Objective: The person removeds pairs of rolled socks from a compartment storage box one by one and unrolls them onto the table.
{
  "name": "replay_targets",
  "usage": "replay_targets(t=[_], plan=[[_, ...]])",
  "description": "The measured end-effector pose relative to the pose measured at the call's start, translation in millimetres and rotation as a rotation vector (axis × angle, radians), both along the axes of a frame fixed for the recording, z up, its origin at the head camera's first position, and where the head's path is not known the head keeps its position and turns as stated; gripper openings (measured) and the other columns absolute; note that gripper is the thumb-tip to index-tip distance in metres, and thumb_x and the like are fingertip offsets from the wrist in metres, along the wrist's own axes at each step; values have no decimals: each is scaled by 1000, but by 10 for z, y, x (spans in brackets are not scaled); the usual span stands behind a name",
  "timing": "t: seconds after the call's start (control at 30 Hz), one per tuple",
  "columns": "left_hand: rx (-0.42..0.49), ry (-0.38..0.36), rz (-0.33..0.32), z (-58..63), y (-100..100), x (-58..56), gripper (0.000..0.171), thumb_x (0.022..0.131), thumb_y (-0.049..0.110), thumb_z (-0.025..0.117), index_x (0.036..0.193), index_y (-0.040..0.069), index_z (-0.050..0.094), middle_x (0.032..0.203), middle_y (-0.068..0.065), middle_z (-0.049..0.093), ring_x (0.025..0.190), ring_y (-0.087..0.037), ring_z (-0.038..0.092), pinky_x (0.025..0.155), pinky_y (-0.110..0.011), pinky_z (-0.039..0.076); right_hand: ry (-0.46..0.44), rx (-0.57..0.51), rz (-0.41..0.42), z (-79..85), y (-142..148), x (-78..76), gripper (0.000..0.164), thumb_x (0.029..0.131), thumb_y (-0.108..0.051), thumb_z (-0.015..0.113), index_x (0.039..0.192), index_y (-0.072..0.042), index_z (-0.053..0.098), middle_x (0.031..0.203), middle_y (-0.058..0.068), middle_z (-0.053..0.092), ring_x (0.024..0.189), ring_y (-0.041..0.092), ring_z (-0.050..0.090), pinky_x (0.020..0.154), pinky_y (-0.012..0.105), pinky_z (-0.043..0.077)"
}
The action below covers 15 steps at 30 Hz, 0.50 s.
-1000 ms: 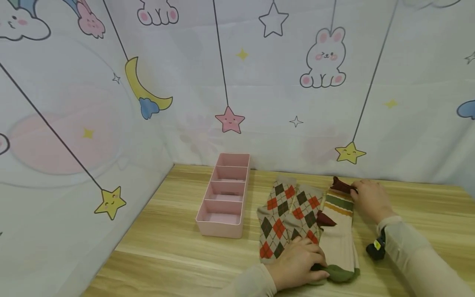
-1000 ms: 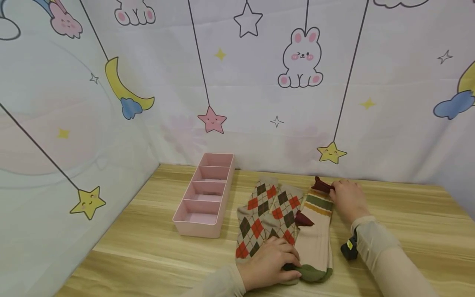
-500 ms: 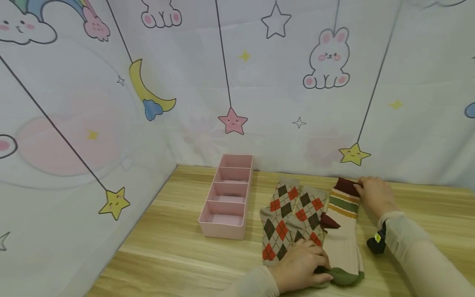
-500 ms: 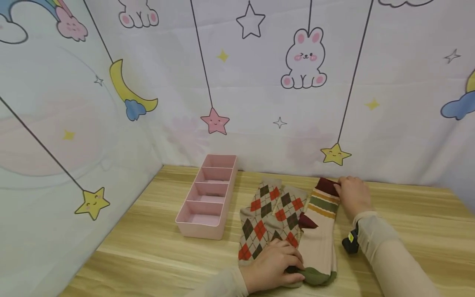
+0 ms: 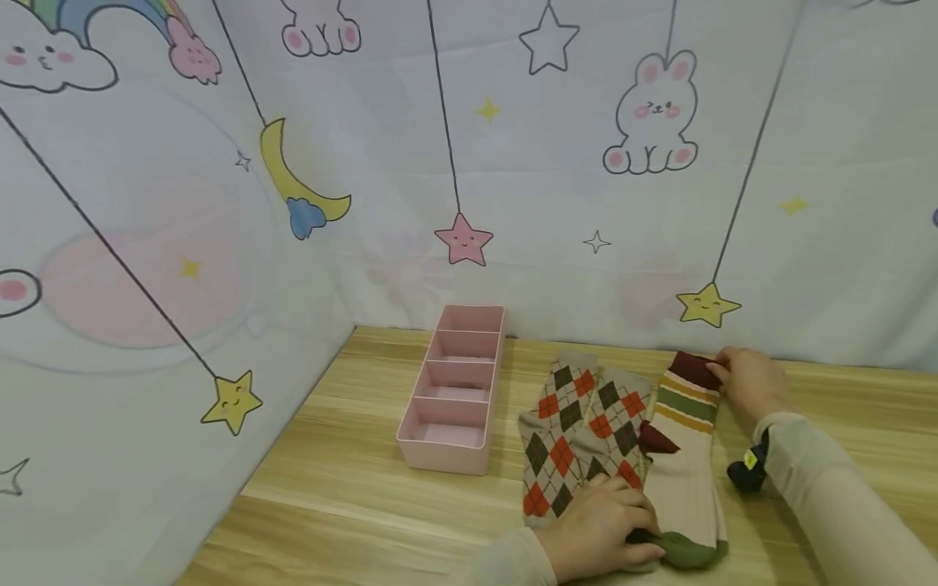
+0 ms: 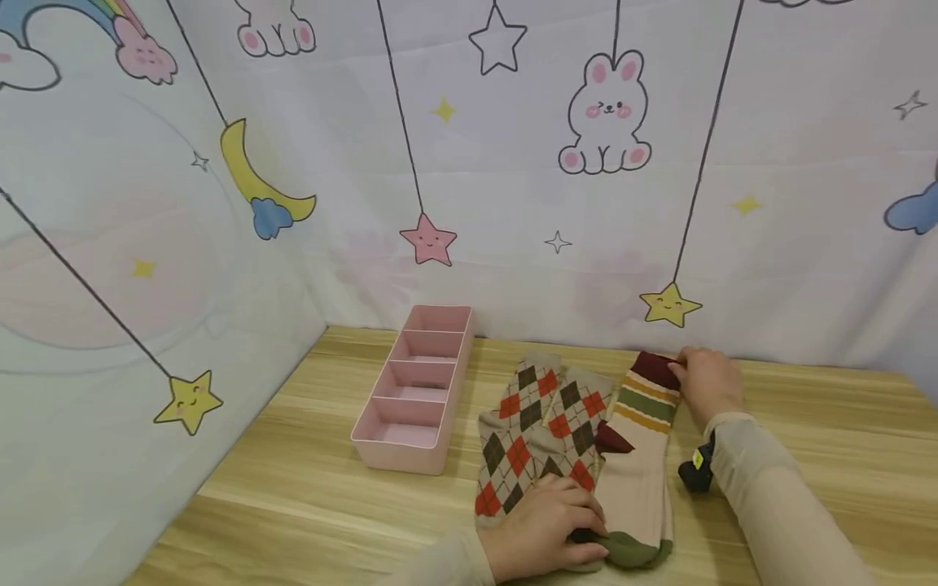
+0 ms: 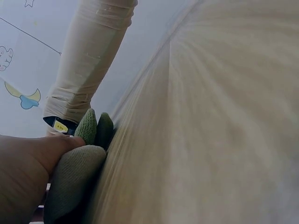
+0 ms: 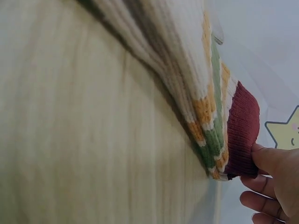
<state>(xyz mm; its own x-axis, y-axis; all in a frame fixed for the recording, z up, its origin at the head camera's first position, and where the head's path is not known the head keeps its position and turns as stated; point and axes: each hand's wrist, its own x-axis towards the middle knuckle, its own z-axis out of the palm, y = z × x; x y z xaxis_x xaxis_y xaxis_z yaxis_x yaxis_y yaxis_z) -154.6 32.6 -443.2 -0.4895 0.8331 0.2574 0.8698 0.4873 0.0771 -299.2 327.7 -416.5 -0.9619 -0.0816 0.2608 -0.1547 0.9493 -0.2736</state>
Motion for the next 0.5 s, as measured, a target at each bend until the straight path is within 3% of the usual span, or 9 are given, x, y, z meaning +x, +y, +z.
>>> replay_targets(t=[0.23, 0.5], plan=[[-10, 3, 7, -8, -4, 10, 24, 94, 48, 55, 103, 32, 71, 106, 21, 65, 98, 4, 53, 80, -8, 30, -5, -20, -10, -25, 22, -42, 27, 95, -20, 59, 98, 6, 67, 73, 11, 68, 66, 26, 62, 67, 51, 48], [0, 31, 17, -28, -3, 26, 23, 93, 50, 56, 102, 34, 70, 106, 21, 64, 99, 4, 52, 82, -8, 29, -30, -39, -19, 5, 27, -28, 29, 95, -23, 60, 100, 4, 68, 73, 11, 69, 69, 30, 63, 68, 52, 48]])
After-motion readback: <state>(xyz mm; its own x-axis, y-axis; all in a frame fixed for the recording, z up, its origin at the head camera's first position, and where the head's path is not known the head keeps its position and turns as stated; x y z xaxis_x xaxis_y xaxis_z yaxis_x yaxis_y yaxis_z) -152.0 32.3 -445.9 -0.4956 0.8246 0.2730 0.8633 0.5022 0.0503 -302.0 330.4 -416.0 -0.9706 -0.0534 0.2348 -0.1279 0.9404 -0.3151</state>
